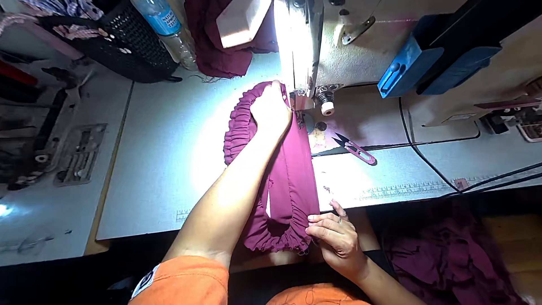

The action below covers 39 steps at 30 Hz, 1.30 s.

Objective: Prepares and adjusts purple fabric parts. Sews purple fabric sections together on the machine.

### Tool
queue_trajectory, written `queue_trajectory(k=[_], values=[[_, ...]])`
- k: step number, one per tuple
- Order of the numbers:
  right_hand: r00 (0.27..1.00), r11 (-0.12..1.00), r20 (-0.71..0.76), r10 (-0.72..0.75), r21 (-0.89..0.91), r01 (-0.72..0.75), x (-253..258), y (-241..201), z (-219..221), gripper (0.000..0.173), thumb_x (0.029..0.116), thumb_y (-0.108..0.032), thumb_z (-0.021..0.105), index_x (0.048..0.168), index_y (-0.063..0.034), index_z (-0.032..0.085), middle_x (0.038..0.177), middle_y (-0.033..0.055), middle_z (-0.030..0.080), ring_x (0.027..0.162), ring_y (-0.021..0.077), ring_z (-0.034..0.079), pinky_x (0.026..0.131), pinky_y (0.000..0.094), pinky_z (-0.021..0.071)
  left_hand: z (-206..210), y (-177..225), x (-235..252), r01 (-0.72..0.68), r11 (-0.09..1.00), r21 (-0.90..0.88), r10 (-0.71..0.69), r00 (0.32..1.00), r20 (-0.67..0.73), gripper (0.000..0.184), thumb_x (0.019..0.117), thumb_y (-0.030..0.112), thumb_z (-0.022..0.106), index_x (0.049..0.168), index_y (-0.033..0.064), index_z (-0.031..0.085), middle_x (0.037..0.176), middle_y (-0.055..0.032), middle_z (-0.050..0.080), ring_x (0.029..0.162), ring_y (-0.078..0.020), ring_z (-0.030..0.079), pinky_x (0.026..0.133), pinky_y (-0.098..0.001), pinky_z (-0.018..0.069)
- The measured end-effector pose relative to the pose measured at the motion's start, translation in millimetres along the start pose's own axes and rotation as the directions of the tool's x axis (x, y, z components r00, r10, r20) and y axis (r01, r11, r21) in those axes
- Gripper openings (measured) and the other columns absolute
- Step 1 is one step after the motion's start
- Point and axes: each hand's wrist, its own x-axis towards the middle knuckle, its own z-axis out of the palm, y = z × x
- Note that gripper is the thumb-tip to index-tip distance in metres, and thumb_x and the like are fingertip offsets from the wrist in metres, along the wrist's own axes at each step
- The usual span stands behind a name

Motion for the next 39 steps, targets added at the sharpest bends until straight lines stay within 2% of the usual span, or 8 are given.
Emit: queue_trajectory(k=[6,14,17,21,26,31,35,39], values=[[0.991,0.987,-0.015,0.135,-0.08,-0.136,31.7,-5.7,-1.5,0.021,0.0934,-0.004,0.059,0.091,-0.0102,0.08,0.096,0.0031,0.078,0.105,0.0135,0.073,0.121,0.0511,0.0337,11.2,-6.9,31.6,-0.062,0.998,-0.026,0.062,0.998,0.003,0.042,0.0921,0.026,0.066,0.13,0.0068,0.063,0.123,-0.0187,0.069,0.107,-0.0415,0.069,0.081,-0.0642,0.0517],[0.983,0.97,0.018,0.183,-0.164,-0.178,81.9,12.3,4.7,0.021,0.0908,-0.004,0.06,0.092,-0.0087,0.081,0.094,0.0035,0.079,0.101,0.0154,0.074,0.118,0.0513,0.0384,29.4,-4.1,93.8,-0.063,0.998,-0.014,0.062,0.997,-0.044,0.031,0.0951,0.021,0.057,0.122,0.0086,0.068,0.114,-0.0171,0.073,0.104,-0.0385,0.071,0.079,-0.0614,0.0529],[0.98,0.972,0.043,0.192,-0.15,-0.184,95.9,22.6,5.3,0.019,0.0923,-0.005,0.062,0.092,-0.0087,0.08,0.093,0.0026,0.078,0.1,0.0134,0.074,0.119,0.0535,0.0375,35.2,0.5,109.1,-0.062,0.997,0.047,0.064,0.997,-0.04,0.037,0.1006,0.029,0.05,0.127,0.0107,0.068,0.125,-0.018,0.07,0.119,-0.0379,0.066,0.091,-0.063,0.0493],[0.978,0.971,0.028,0.208,-0.13,-0.202,110.9,34.9,2.5,0.017,0.0928,-0.005,0.063,0.09,-0.0075,0.08,0.09,0.0023,0.077,0.096,0.012,0.073,0.119,0.0532,0.0365,46.5,1.9,117.0,-0.093,0.995,0.021,0.094,0.993,-0.076,0.047,0.1049,0.042,0.046,0.137,0.0123,0.064,0.145,-0.0187,0.059,0.142,-0.0363,0.049,0.115,-0.0624,0.0331],[0.976,0.965,-0.009,0.219,-0.146,-0.218,122.8,43.1,6.5,0.017,0.0924,-0.004,0.062,0.09,-0.0063,0.08,0.09,0.0028,0.077,0.097,0.0125,0.072,0.12,0.0523,0.0348,50.9,-4.3,111.9,-0.136,0.99,-0.03,0.137,0.99,0.039,0.053,0.1026,0.041,0.057,0.147,0.0113,0.056,0.152,-0.0215,0.051,0.145,-0.0396,0.043,0.119,-0.062,0.0272],[0.974,0.964,-0.039,0.225,-0.134,-0.228,130.3,51.4,8.1,0.019,0.0903,-0.001,0.062,0.09,-0.0054,0.08,0.094,0.0034,0.077,0.102,0.0127,0.072,0.121,0.0496,0.0352,35.8,-2.7,111.6,-0.124,0.983,-0.137,0.111,0.989,-0.098,0.053,0.0938,0.04,0.066,0.137,0.008,0.064,0.139,-0.0169,0.064,0.132,-0.0324,0.058,0.108,-0.0569,0.0423],[0.976,0.958,-0.049,0.211,-0.188,-0.217,136.8,53.7,10.4,0.017,0.0914,-0.001,0.062,0.09,-0.0049,0.078,0.093,0.005,0.075,0.104,0.0159,0.071,0.12,0.052,0.0348,-10.6,-17.7,82.4,-0.263,0.953,-0.151,0.282,0.951,0.126,0.041,0.1039,0.023,0.054,0.139,0.0025,0.06,0.146,-0.0263,0.055,0.141,-0.0428,0.047,0.113,-0.0637,0.0346],[0.981,0.958,-0.081,0.179,-0.214,-0.192,137.9,55.3,14.5,0.019,0.0922,0.001,0.059,0.092,-0.0033,0.078,0.095,0.0074,0.076,0.103,0.0181,0.071,0.12,0.052,0.0355,-42.2,-48.1,14.7,-0.419,0.877,-0.236,0.439,0.897,0.039,0.057,0.1027,0.034,0.058,0.143,-0.0061,0.05,0.139,-0.0284,0.058,0.134,-0.041,0.054,0.113,-0.0577,0.0412]])
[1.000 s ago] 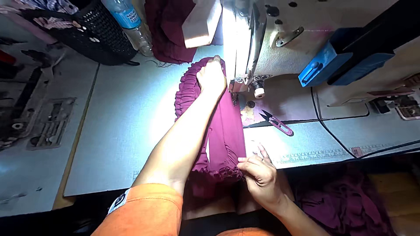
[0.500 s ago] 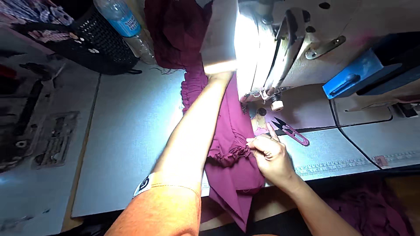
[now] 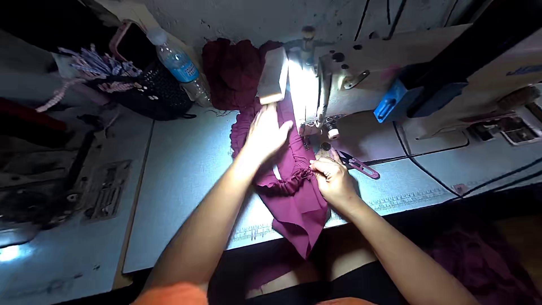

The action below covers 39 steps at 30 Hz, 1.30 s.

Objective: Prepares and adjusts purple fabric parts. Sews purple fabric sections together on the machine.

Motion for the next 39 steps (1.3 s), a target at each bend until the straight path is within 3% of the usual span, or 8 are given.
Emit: queue_trajectory(k=[6,10,16,19,24,29,33,39], values=[[0.997,0.996,0.078,-0.007,-0.087,0.014,-17.5,-7.5,-7.5,0.041,0.0866,0.0,0.058,0.124,-0.0069,0.072,0.123,0.0139,0.07,0.124,0.0281,0.063,0.111,0.0489,0.0462,2.4,-3.7,-154.5,-0.151,0.988,-0.032,0.15,0.988,-0.017,0.063,0.0985,0.056,0.057,0.137,0.0065,0.063,0.133,-0.0094,0.067,0.132,-0.0235,0.058,0.122,-0.0533,0.0318],[0.958,0.98,0.267,-0.109,-0.133,0.149,-49.4,-30.6,-27.2,0.028,0.0812,-0.003,0.067,0.107,-0.0109,0.075,0.134,0.0161,0.064,0.138,0.034,0.051,0.118,0.0547,0.0367,-3.5,-32.6,-187.4,-0.282,0.949,0.141,0.307,0.927,-0.215,0.045,0.0964,0.019,0.051,0.138,0.0108,0.065,0.139,-0.0151,0.063,0.135,-0.0317,0.056,0.114,-0.0551,0.0407],[0.882,0.972,0.45,-0.137,-0.112,0.209,-78.4,-69.1,-55.2,0.011,0.0869,-0.015,0.069,0.092,-0.0055,0.07,0.093,0.0109,0.068,0.101,0.0315,0.067,0.105,0.0636,0.0408,-2.5,-12.0,-189.8,-0.463,0.868,0.181,0.458,0.886,0.069,0.024,0.0946,0.019,0.057,0.109,0.0134,0.076,0.135,-0.0086,0.068,0.142,-0.0311,0.051,0.12,-0.0581,0.0338],[0.909,0.966,0.387,-0.151,-0.138,0.219,-83.8,-65.6,-63.0,0.006,0.0863,-0.016,0.07,0.088,-0.0105,0.07,0.082,0.0057,0.066,0.09,0.0269,0.066,0.097,0.0568,0.045,-40.7,-8.9,-205.3,-0.419,0.855,0.306,0.424,0.904,0.051,0.024,0.0832,0.026,0.055,0.082,0.0105,0.073,0.086,-0.0057,0.073,0.096,-0.0296,0.071,0.106,-0.0613,0.044],[0.927,0.968,0.306,-0.217,-0.055,0.244,-92.2,-59.7,-58.6,0.005,0.0871,-0.012,0.067,0.087,-0.0125,0.073,0.083,0.0043,0.068,0.089,0.0249,0.067,0.098,0.0551,0.0466,-121.5,14.4,-258.3,-0.383,0.871,0.307,0.368,0.923,0.108,0.041,0.0831,0.045,0.053,0.053,0.017,0.052,0.053,-0.0023,0.051,0.061,-0.0259,0.058,0.089,-0.0606,0.0396],[0.94,0.944,0.146,-0.307,0.174,0.281,-93.1,-58.1,-45.9,0.018,0.0976,-0.02,0.062,0.088,-0.0141,0.076,0.081,0.0008,0.069,0.087,0.0145,0.068,0.111,0.0438,0.0429,-84.0,59.1,-269.3,-0.366,0.921,-0.135,0.376,0.925,0.057,0.037,0.1019,0.037,0.051,0.077,0.015,0.067,0.07,0.0011,0.063,0.076,-0.0139,0.06,0.093,-0.0437,0.0404],[0.949,0.92,0.095,-0.3,0.292,0.261,-93.5,-58.5,-54.1,0.019,0.0992,-0.019,0.064,0.089,-0.0106,0.078,0.09,0.0005,0.076,0.097,0.0108,0.072,0.115,0.0401,0.0442,7.3,27.2,-254.1,-0.188,0.973,0.137,0.182,0.982,0.058,0.074,0.0847,0.061,0.069,0.141,0.0131,0.063,0.139,-0.0096,0.064,0.13,-0.0283,0.06,0.112,-0.0634,0.0383],[0.935,0.931,0.121,-0.332,0.201,0.305,-100.0,-47.0,-51.0,0.022,0.0987,-0.02,0.065,0.084,-0.0071,0.074,0.078,0.003,0.071,0.084,0.0143,0.071,0.11,0.0387,0.0481,-47.1,-33.4,-253.6,0.058,0.881,0.469,-0.043,0.998,-0.043,0.076,0.0811,0.069,0.07,0.123,0.006,0.074,0.119,-0.0241,0.071,0.119,-0.0509,0.063,0.108,-0.088,0.0107]])
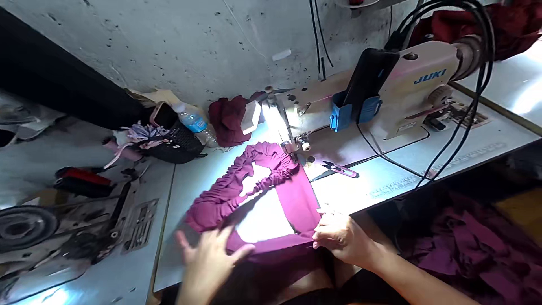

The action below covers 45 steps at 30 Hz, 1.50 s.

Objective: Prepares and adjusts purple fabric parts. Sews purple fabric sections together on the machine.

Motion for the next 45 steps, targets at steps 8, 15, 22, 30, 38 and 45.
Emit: queue_trajectory(k=[8,15,22,30,38,45], values=[[0.997,0.985,0.035,-0.069,-0.153,0.073,14.8,-12.8,38.7,0.023,0.1034,-0.014,0.053,0.104,-0.0075,0.075,0.077,0.004,0.067,0.08,0.0191,0.068,0.111,0.044,0.0465,-143.4,47.4,-39.1,-0.243,0.97,-0.027,0.244,0.959,0.142,0.047,0.1011,0.051,0.058,0.103,0.0075,0.077,0.107,-0.0142,0.076,0.112,-0.0355,0.069,0.112,-0.0689,0.0321],[0.992,0.998,0.117,-0.04,-0.042,0.045,-28.6,-14.9,31.2,0.021,0.1015,-0.011,0.054,0.092,-0.0107,0.073,0.089,0.0027,0.071,0.094,0.0166,0.07,0.11,0.0397,0.0482,-52.6,99.7,-2.7,-0.255,0.918,-0.303,0.255,0.966,-0.041,0.036,0.0998,0.04,0.056,0.109,0.0116,0.077,0.104,-0.0046,0.076,0.097,-0.0218,0.072,0.082,-0.0425,0.0594],[0.997,0.998,0.055,-0.051,-0.023,0.052,-35.2,-15.4,33.4,0.023,0.1027,-0.012,0.053,0.094,-0.0098,0.074,0.089,0.0017,0.073,0.097,0.0153,0.071,0.113,0.0373,0.0456,42.1,168.3,89.3,0.195,0.968,-0.158,-0.201,0.979,-0.021,0.061,0.0989,0.042,0.063,0.137,-0.0053,0.059,0.132,-0.0301,0.062,0.126,-0.0463,0.059,0.098,-0.0569,0.0516],[0.992,0.99,-0.078,0.102,0.107,-0.093,-49.8,-21.0,46.4,0.02,0.0996,-0.011,0.055,0.094,-0.0111,0.075,0.096,0.0002,0.075,0.108,0.014,0.069,0.121,0.0478,0.0349,15.8,134.5,59.6,-0.017,0.969,-0.248,-0.094,0.898,-0.429,0.02,0.0968,0.008,0.06,0.106,0.0,0.076,0.093,-0.0165,0.072,0.084,-0.0286,0.073,0.072,-0.0416,0.0599],[0.987,0.965,-0.073,0.143,0.233,-0.123,-53.3,-19.5,45.9,0.018,0.0982,-0.007,0.057,0.092,-0.0053,0.074,0.094,0.006,0.074,0.105,0.0187,0.068,0.101,0.0321,0.0513,-5.3,144.1,-3.1,-0.227,0.915,-0.334,-0.012,0.811,-0.585,0.015,0.0916,0.016,0.072,0.09,0.0037,0.081,0.087,-0.0113,0.073,0.076,-0.0068,0.068,0.067,-0.0152,0.0533],[0.995,0.982,-0.056,0.081,0.173,-0.07,-62.3,-11.5,51.7,0.016,0.0953,-0.008,0.058,0.09,-0.0056,0.073,0.091,0.0078,0.073,0.098,0.0202,0.068,0.099,0.0336,0.0509,19.6,163.6,-19.9,-0.265,0.913,-0.31,0.172,0.94,-0.295,0.023,0.0996,0.022,0.054,0.093,0.0095,0.071,0.091,-0.0041,0.071,0.067,-0.0109,0.068,0.048,-0.0262,0.0511]])
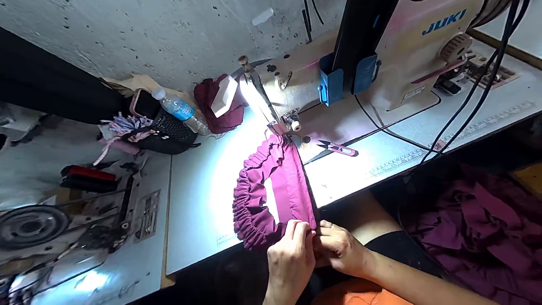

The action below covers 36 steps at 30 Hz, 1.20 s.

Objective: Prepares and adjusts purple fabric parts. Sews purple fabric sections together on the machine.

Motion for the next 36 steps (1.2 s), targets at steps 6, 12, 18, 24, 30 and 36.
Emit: queue_trajectory(k=[6,12,18,24,30,36], values=[[0.972,0.9,-0.133,0.192,0.418,-0.12,-11.8,-10.3,-0.3,0.011,0.0917,-0.006,0.063,0.092,-0.0002,0.072,0.096,0.0092,0.074,0.103,0.0158,0.07,0.1,0.0316,0.0546,27.1,-4.2,-9.4,0.103,0.987,0.121,-0.102,0.995,-0.02,0.025,0.0981,0.021,0.05,0.093,0.0041,0.067,0.073,-0.0036,0.065,0.054,-0.0151,0.063,0.043,-0.0316,0.0485],[0.643,0.545,-0.143,0.753,0.683,-0.486,4.3,-18.6,2.4,0.028,0.0828,-0.009,0.08,0.101,-0.005,0.06,0.081,-0.001,0.064,0.071,0.0061,0.063,0.065,0.0214,0.0554,37.3,8.8,-4.3,0.336,0.941,0.042,-0.317,0.917,-0.245,0.034,0.0937,0.031,0.067,0.108,0.0009,0.074,0.077,-0.0054,0.072,0.057,-0.0125,0.064,0.05,-0.0307,0.0506],[0.601,0.48,0.027,0.799,0.575,-0.663,3.5,-13.4,8.0,0.009,0.0825,-0.007,0.077,0.089,-0.0021,0.074,0.093,0.0049,0.069,0.088,0.0073,0.066,0.08,0.0233,0.0566,41.1,7.1,-2.2,0.155,0.985,-0.073,-0.171,0.913,-0.37,0.018,0.0891,0.018,0.07,0.093,0.0064,0.082,0.069,-0.0032,0.064,0.057,-0.0055,0.058,0.05,-0.0194,0.0448],[0.627,0.527,0.044,0.777,0.499,-0.688,-2.6,-12.1,5.2,0.009,0.0841,-0.012,0.076,0.085,-0.004,0.074,0.094,0.0048,0.07,0.09,0.0065,0.065,0.083,0.0245,0.0554,48.7,4.5,1.5,0.036,0.999,-0.019,-0.04,0.964,-0.263,0.014,0.0916,0.018,0.071,0.092,0.0114,0.083,0.09,-0.0082,0.074,0.068,-0.0098,0.067,0.054,-0.0216,0.052],[0.644,0.538,0.052,0.763,0.502,-0.678,-3.9,-10.5,5.8,0.01,0.0858,-0.013,0.076,0.09,-0.0044,0.077,0.098,0.0052,0.071,0.093,0.0079,0.066,0.085,0.0244,0.0559,49.2,8.4,-1.1,0.035,0.996,0.077,-0.019,0.979,-0.202,0.018,0.0911,0.017,0.068,0.092,0.0091,0.084,0.067,-0.0043,0.064,0.05,-0.0127,0.057,0.042,-0.027,0.043],[0.667,0.58,0.029,0.744,0.467,-0.667,-4.9,-9.6,5.4,0.006,0.083,-0.01,0.074,0.084,-0.0044,0.076,0.093,0.0045,0.069,0.093,0.0081,0.063,0.083,0.0242,0.0527,37.7,10.0,0.4,0.065,0.992,0.104,-0.041,0.976,-0.215,0.017,0.0889,0.018,0.069,0.084,0.0083,0.082,0.066,-0.0034,0.064,0.049,-0.0119,0.057,0.042,-0.0256,0.0417]])
